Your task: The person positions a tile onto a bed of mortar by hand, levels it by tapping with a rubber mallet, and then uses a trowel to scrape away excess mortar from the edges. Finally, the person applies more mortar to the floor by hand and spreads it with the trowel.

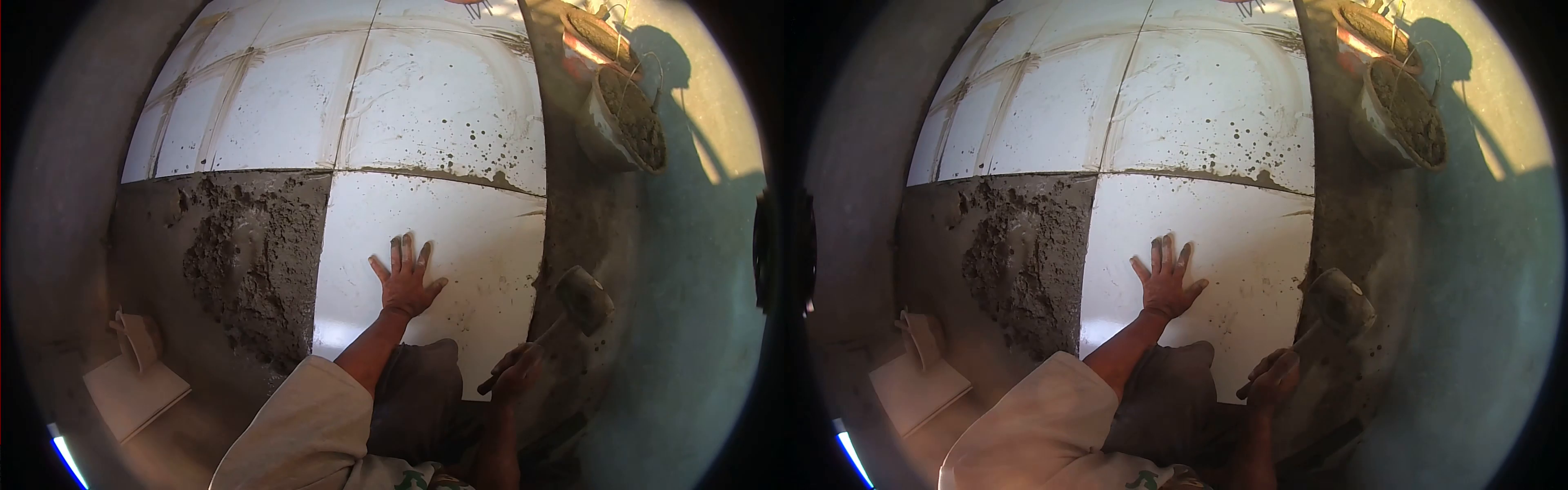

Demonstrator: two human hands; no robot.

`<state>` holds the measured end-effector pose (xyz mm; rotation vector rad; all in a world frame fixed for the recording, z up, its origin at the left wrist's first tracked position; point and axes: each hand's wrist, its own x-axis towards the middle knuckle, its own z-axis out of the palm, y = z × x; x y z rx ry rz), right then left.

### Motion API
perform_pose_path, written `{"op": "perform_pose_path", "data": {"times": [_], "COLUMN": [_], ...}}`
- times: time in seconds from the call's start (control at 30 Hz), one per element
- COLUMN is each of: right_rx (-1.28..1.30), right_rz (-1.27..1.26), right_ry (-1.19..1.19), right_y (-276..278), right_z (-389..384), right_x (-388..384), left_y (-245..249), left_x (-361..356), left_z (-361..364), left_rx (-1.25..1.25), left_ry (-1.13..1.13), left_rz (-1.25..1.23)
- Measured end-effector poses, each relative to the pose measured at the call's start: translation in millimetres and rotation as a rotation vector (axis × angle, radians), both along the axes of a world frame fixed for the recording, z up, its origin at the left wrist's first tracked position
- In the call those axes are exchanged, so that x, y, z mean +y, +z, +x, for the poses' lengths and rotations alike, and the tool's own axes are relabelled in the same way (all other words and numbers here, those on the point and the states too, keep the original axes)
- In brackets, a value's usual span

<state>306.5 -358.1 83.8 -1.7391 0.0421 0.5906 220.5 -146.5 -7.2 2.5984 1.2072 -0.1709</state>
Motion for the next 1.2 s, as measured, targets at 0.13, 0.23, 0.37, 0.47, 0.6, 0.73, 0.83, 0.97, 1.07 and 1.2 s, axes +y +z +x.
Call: {"op": "perform_pose_path", "data": {"times": [0.13,0.23,0.37,0.47,0.6,0.73,0.83,0.97,1.07,1.2], "right_rx": [-0.228,-0.247,-0.141,-0.144,-0.205,-0.029,-0.100,0.081,0.068,0.033], "right_rz": [-0.370,-0.468,-0.239,-0.040,-0.125,-0.390,-0.231,0.050,-0.033,-0.334], "right_ry": [0.151,0.296,0.192,0.064,0.145,0.368,0.237,0.032,-0.125,0.251], "right_y": [-81.0,-58.1,-17.7,23.9,-54.3,-48.7,-29.1,8.0,-32.5,-61.9], "right_z": [-27.5,-5.2,1.1,10.8,-21.4,-15.9,-9.4,2.3,-10.8,-10.6], "right_x": [-13.9,14.1,1.5,7.5,0.3,16.7,7.3,-0.2,4.7,10.0], "left_y": [0.5,7.1,5.3,5.9,9.4,12.0,7.6,5.6,4.1,2.4], "left_x": [-3.4,-4.0,-7.0,-5.8,-2.8,-5.1,-4.5,-6.3,-4.6,-1.1], "left_z": [6.1,7.7,3.2,8.2,8.1,11.5,9.9,6.6,5.4,17.6], "left_rx": [0.038,0.053,0.065,0.052,0.083,0.106,0.099,0.099,0.079,0.061], "left_ry": [-0.004,0.003,0.000,0.001,0.012,0.025,0.018,0.015,0.007,0.012], "left_rz": [0.016,-0.014,-0.015,0.003,-0.022,-0.032,-0.024,0.003,0.022,0.047]}}
